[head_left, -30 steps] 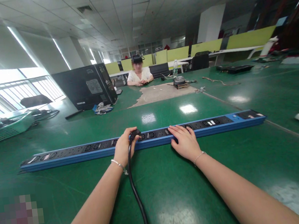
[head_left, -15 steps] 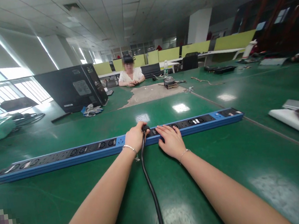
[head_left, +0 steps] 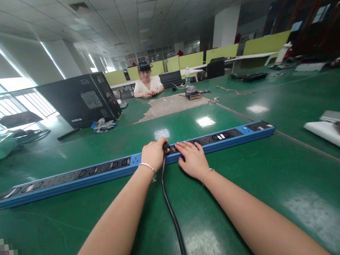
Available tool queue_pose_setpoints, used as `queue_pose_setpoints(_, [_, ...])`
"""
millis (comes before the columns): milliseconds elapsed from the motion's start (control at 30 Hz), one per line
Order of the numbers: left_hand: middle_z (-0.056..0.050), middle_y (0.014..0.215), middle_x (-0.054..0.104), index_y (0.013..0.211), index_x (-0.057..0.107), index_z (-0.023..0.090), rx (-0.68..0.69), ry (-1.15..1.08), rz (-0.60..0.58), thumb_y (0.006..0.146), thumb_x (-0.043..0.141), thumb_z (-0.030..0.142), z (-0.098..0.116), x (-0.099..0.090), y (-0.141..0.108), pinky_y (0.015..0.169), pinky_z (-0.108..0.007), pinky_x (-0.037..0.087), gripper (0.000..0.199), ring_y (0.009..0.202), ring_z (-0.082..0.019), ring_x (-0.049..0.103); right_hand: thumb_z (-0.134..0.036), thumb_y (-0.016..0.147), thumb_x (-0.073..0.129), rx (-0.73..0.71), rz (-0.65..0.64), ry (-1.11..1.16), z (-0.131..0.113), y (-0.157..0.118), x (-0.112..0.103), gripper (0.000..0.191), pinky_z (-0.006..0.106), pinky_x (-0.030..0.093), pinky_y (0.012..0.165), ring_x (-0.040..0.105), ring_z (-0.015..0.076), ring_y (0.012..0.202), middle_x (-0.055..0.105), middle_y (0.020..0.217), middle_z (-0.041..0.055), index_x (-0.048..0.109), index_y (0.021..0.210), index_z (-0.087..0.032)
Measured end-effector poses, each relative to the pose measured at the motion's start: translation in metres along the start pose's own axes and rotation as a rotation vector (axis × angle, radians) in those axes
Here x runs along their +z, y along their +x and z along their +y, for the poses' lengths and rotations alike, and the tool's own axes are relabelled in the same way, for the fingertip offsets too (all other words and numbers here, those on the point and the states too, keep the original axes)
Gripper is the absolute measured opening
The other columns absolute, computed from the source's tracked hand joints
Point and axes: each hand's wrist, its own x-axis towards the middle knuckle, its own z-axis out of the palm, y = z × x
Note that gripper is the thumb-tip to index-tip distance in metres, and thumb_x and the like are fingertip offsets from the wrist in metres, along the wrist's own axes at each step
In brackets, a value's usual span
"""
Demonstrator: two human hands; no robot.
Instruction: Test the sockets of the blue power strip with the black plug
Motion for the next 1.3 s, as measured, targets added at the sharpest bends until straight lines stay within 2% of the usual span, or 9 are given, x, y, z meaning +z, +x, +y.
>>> queue_pose_setpoints(233, [-0.004,0.089,0.069,0.106,0.058,0.028,-0.011,0.042,0.043,0.082,0.052,0.035,0.009,-0.002,-0.004,0.077,-0.033,0.043,0.026,0.088,-0.021,0.062,-0.023,0.08,0.046,-0.003,0.003,0.004,0.001,0.0,0.001,0.045,0.046,0.017,0.106,0.04,0.0194,0.124,0.053,0.131,0.002,0.052,0.124,-0.026])
queue_pose_setpoints(467, [-0.003,0.092,0.07,0.109,0.057,0.03,-0.046,-0.043,0.061,0.081,0.052,0.039,0.002,0.008,-0.009,0.079,-0.033,0.044,0.031,0.088,-0.021,0.063,-0.023,0.08,0.046,-0.014,0.009,-0.02,0.0,-0.001,0.001,0.046,0.046,0.018,0.107,0.04,0.0195,0.124,0.053,0.131,0.0024,0.051,0.125,-0.026])
queue_pose_setpoints(600, [-0.003,0.101,0.07,0.112,0.056,0.031,-0.035,-0.079,0.073,0.083,0.048,0.036,0.001,0.012,-0.011,0.09,-0.038,0.04,0.031,0.094,-0.02,0.063,-0.023,0.079,0.046,-0.014,0.008,-0.027,-0.001,-0.001,0.001,0.046,0.047,0.017,0.107,0.04,0.0204,0.124,0.052,0.131,0.0035,0.051,0.126,-0.025])
queue_pose_setpoints(767, [-0.002,0.127,0.057,0.132,0.037,0.037,0.022,-0.091,0.007,0.085,0.046,0.036,-0.009,0.019,-0.023,0.103,-0.048,0.027,0.047,0.12,-0.02,0.049,-0.023,0.079,0.047,-0.009,0.01,-0.012,-0.002,-0.001,0.0,0.053,0.049,0.016,0.107,0.04,0.0211,0.124,0.054,0.129,0.0048,0.044,0.131,-0.024])
queue_pose_setpoints(833, [-0.005,0.133,0.052,0.138,0.027,0.035,0.033,-0.073,0.013,0.083,0.049,0.041,-0.018,0.022,-0.031,0.104,-0.051,0.026,0.06,0.125,-0.023,0.043,-0.023,0.079,0.046,-0.015,0.02,0.011,-0.003,-0.001,-0.002,0.054,0.048,0.018,0.108,0.041,0.0211,0.124,0.053,0.131,0.005,0.042,0.133,-0.023])
queue_pose_setpoints(900, [-0.01,0.134,0.05,0.141,0.022,0.027,-0.033,-0.033,0.072,0.081,0.05,0.047,-0.027,0.026,-0.039,0.104,-0.052,0.024,0.07,0.126,-0.026,0.042,-0.023,0.079,0.046,-0.047,0.022,0.042,-0.005,-0.001,-0.003,0.056,0.045,0.022,0.107,0.041,0.0207,0.123,0.05,0.133,0.0056,0.04,0.135,-0.022])
queue_pose_setpoints(1000, [-0.014,0.134,0.05,0.139,0.029,0.021,-0.101,0.009,0.133,0.079,0.049,0.054,-0.034,0.031,-0.047,0.105,-0.052,0.022,0.071,0.126,-0.028,0.041,-0.023,0.079,0.046,-0.141,0.02,0.098,-0.014,0.001,-0.001,0.059,0.04,0.03,0.106,0.04,0.02,0.125,0.045,0.137,0.007,0.036,0.138,-0.019])
queue_pose_setpoints(1100, [-0.013,0.133,0.051,0.13,0.043,0.021,-0.084,0.017,0.157,0.081,0.046,0.054,-0.035,0.033,-0.049,0.103,-0.05,0.025,0.059,0.125,-0.029,0.041,-0.025,0.081,0.047,-0.213,0.067,0.147,-0.025,0.009,0.008,0.059,0.038,0.034,0.105,0.038,0.0194,0.127,0.042,0.139,0.0089,0.036,0.138,-0.018])
queue_pose_setpoints(1300, [-0.012,0.128,0.055,0.124,0.049,0.021,-0.077,-0.005,0.178,0.08,0.049,0.053,-0.034,0.034,-0.047,0.101,-0.047,0.029,0.055,0.12,-0.028,0.045,-0.02,0.087,0.037,-0.182,0.154,0.165,-0.037,0.023,0.024,0.037,0.031,0.04,0.101,0.052,0.0151,0.114,0.059,0.121,0.0093,0.057,0.118,-0.016])
